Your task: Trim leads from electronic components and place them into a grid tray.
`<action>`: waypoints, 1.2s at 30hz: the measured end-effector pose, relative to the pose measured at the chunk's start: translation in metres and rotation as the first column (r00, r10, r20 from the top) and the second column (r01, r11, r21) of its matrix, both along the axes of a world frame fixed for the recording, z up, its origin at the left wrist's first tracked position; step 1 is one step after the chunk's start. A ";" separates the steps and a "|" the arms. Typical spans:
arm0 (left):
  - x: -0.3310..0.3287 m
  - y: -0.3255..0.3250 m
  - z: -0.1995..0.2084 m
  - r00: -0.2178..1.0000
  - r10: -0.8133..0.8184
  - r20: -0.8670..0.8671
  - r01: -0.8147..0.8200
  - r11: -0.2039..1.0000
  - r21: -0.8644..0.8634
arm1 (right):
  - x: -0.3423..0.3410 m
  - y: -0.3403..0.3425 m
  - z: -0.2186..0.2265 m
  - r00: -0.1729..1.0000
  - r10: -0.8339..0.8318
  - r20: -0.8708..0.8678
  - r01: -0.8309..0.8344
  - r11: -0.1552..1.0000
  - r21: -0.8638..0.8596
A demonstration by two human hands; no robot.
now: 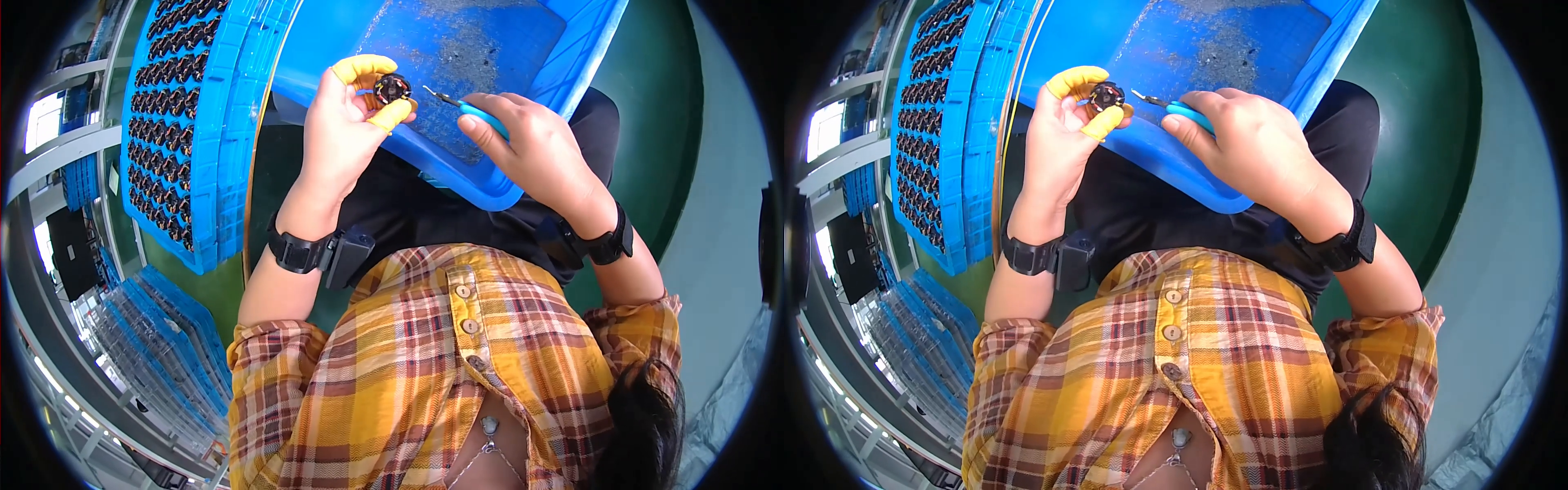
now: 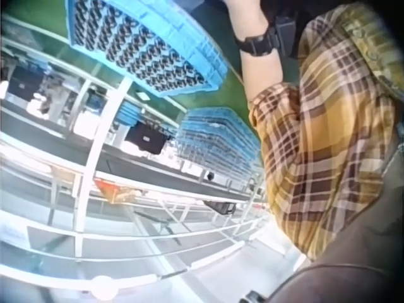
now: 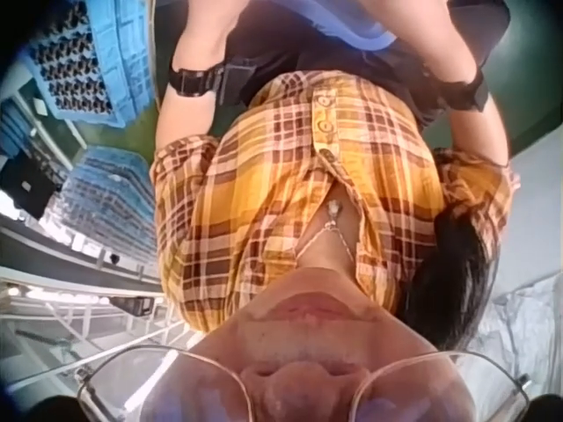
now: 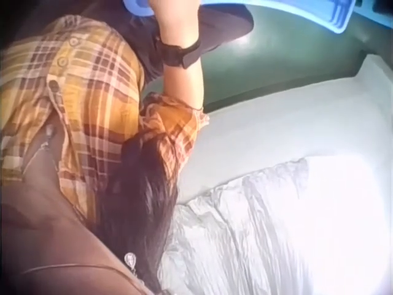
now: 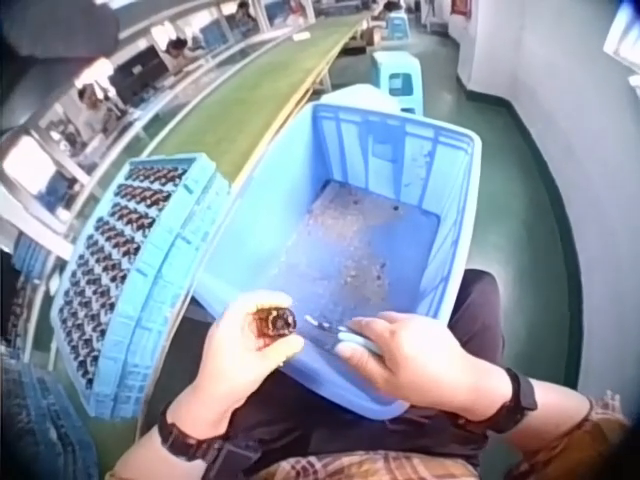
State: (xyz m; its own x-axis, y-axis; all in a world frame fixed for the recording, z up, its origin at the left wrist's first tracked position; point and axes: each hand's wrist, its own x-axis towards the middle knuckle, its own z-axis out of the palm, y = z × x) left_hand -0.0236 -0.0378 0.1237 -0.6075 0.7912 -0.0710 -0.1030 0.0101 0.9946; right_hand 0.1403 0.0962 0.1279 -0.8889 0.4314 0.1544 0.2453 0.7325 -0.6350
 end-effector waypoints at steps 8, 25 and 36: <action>0.004 -0.003 -0.007 0.983 -0.062 -0.171 0.057 0.998 -0.037 | -0.001 -0.005 0.008 0.997 0.038 0.061 -0.042 0.997 0.068; 0.008 -0.001 -0.014 0.932 -0.012 -0.362 0.017 1.000 0.012 | 0.001 -0.009 0.009 0.996 0.044 0.075 -0.052 0.992 0.112; 0.009 0.001 -0.017 0.830 0.020 -0.558 -0.035 0.999 -0.016 | 0.001 -0.009 0.010 0.995 0.049 0.091 -0.049 0.999 0.003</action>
State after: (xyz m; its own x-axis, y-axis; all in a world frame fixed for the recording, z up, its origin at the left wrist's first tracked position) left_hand -0.0150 -0.0364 0.1066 -0.5713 0.7760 0.2672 0.4683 0.0408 0.8826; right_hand 0.1412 0.0877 0.1379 -0.9193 0.3865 0.0741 0.2657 0.7485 -0.6075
